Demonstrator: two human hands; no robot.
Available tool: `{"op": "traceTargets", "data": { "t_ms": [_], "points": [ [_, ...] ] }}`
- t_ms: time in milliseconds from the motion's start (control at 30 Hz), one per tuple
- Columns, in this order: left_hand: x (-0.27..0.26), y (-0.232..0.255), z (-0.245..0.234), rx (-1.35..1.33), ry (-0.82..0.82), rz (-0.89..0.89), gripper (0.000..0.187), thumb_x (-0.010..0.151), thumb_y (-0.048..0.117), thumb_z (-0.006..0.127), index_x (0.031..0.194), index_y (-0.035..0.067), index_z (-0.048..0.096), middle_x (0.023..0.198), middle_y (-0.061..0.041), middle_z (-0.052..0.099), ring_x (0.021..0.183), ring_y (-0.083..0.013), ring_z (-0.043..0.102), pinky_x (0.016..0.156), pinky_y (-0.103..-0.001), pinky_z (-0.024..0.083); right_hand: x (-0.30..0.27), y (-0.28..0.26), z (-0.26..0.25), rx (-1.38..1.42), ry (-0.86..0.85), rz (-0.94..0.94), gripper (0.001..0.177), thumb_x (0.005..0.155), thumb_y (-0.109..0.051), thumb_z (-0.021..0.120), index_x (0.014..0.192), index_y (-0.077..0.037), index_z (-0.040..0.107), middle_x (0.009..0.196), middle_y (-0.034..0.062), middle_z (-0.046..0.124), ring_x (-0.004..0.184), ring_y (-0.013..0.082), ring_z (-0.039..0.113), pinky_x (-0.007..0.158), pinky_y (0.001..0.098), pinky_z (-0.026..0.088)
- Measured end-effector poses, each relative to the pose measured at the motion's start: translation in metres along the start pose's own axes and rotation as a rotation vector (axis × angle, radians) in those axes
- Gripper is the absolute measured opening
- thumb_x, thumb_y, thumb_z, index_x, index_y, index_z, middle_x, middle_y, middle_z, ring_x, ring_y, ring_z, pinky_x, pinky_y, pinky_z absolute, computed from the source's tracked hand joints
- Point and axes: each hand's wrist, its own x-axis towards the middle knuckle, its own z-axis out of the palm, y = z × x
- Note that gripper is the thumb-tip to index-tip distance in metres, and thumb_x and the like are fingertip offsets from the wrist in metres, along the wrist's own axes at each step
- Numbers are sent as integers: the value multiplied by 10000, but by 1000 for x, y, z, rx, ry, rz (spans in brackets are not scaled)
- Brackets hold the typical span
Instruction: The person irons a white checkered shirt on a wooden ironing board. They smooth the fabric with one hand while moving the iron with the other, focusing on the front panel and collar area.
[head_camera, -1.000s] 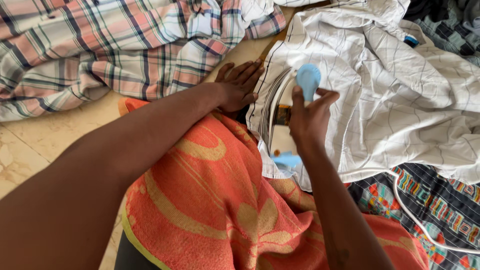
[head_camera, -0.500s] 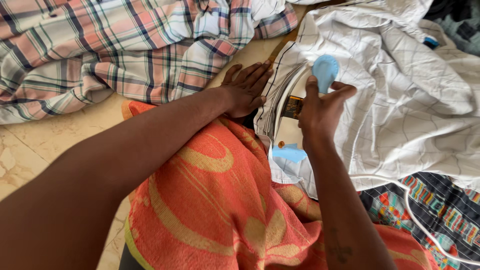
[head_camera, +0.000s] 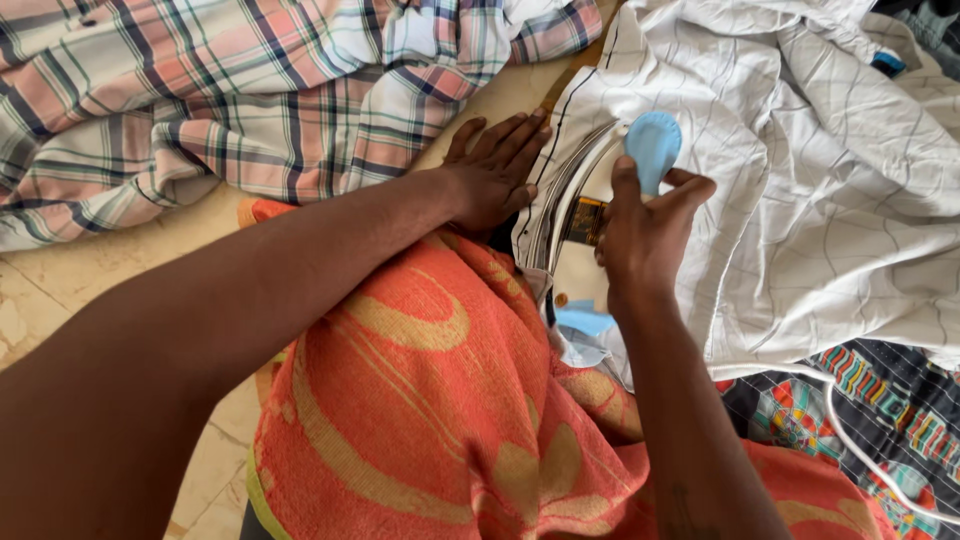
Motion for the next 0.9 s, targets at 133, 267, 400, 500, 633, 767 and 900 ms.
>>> {"op": "traceTargets", "data": {
  "t_ms": [133, 267, 400, 500, 633, 767, 900],
  "points": [
    [0, -1, -2, -23, -37, -9, 775, 1027, 494, 303, 1643, 172, -40, 1732, -10, -117, 1585, -178, -88, 1232, -504, -41, 17, -4, 3, -1, 15, -3, 512, 980, -350, 660, 1208, -73, 295, 669, 42, 526, 431, 126, 457, 359, 333, 373],
    [2, 2, -6, 8, -60, -6, 786, 1027, 497, 308, 1643, 183, -68, 1727, -18, -127, 1586, -187, -97, 1227, -503, -39, 8, -8, -2, -20, -17, 2, 529, 966, -356, 664, 1205, -75, 286, 666, 50, 528, 413, 132, 457, 348, 331, 383],
    [4, 1, -2, 21, -56, -14, 783, 1029, 485, 310, 1641, 188, -78, 1729, -21, -134, 1586, -186, -96, 1229, -499, -35, -21, 4, -13, 31, -115, 55, 525, 962, -331, 658, 1229, -78, 283, 650, 59, 505, 414, 118, 417, 350, 314, 338],
    [1, 2, -4, 6, -48, -17, 766, 1036, 476, 301, 1642, 185, -68, 1730, -15, -127, 1587, -190, -92, 1230, -509, -42, -28, 7, -15, 78, -134, 64, 529, 961, -319, 676, 1231, -73, 293, 654, 43, 496, 428, 97, 413, 360, 295, 338],
    [0, 1, -5, -11, -41, -11, 759, 1039, 477, 296, 1641, 179, -57, 1729, -14, -126, 1587, -184, -75, 1230, -507, -39, -10, 8, -7, 161, -122, 45, 531, 958, -309, 686, 1221, -81, 284, 659, 23, 495, 431, 94, 409, 363, 288, 337],
    [2, -2, -2, 10, -29, -5, 768, 1036, 480, 310, 1644, 176, -47, 1733, -24, -112, 1591, -189, -54, 1229, -510, -26, 14, 6, 0, 236, -91, -4, 553, 960, -301, 707, 1231, -84, 277, 666, 26, 504, 435, 102, 425, 368, 292, 351],
    [4, -5, 1, 11, -41, 12, 769, 1033, 490, 314, 1641, 180, -41, 1736, -31, -103, 1590, -201, -49, 1226, -510, -9, 20, 1, 3, 137, -56, 12, 547, 961, -331, 680, 1236, -75, 282, 646, 29, 501, 419, 113, 424, 354, 310, 345]
  ]
}}
